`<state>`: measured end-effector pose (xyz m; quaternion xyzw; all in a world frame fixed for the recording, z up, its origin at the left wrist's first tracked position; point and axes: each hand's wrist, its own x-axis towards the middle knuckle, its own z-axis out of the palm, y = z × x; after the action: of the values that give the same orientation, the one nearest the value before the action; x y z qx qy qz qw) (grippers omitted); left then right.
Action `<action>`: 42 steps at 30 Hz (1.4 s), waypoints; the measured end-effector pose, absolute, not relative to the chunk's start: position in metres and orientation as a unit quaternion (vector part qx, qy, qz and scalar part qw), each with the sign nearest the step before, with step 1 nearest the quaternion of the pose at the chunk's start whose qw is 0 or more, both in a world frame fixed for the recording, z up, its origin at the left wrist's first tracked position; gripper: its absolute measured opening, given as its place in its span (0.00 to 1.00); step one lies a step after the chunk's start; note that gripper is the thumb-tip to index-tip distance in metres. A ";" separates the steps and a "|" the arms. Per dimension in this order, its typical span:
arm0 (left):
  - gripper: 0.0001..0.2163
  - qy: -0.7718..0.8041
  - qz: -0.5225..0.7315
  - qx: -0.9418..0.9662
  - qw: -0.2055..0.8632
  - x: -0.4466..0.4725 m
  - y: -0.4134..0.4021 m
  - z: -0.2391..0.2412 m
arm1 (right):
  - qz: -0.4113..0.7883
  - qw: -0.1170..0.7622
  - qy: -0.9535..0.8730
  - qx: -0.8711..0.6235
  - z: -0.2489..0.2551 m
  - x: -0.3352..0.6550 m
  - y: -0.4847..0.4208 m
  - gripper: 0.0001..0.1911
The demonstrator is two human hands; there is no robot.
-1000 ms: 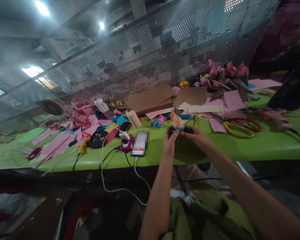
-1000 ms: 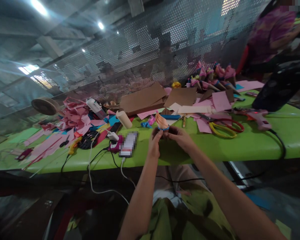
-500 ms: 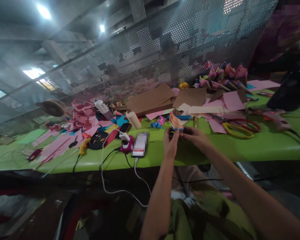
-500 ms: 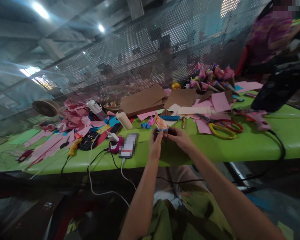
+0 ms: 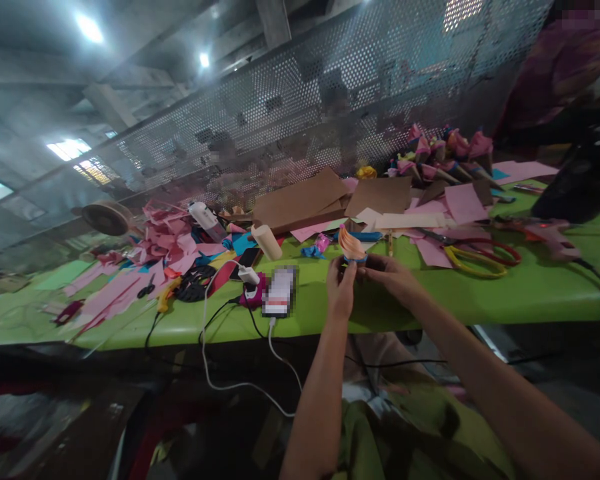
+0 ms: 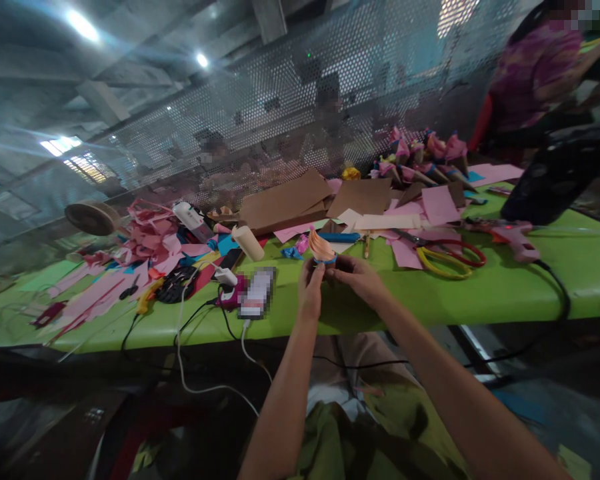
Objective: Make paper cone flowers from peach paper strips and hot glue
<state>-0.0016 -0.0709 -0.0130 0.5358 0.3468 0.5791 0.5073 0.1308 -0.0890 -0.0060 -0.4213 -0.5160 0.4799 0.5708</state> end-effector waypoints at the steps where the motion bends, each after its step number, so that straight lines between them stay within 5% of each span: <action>1: 0.12 0.344 0.581 0.533 0.510 -0.002 -0.071 -0.014 | 0.481 0.572 -0.515 -0.421 -0.006 0.131 -0.089 0.22; 42: 0.17 0.344 0.578 0.484 0.560 -0.001 -0.069 -0.016 | 0.486 0.578 -0.511 -0.411 -0.012 0.130 -0.086 0.21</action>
<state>-0.0014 -0.0690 -0.0162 0.4840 0.3435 0.5778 0.5603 0.1300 -0.0862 -0.0119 -0.4113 -0.5107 0.4858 0.5779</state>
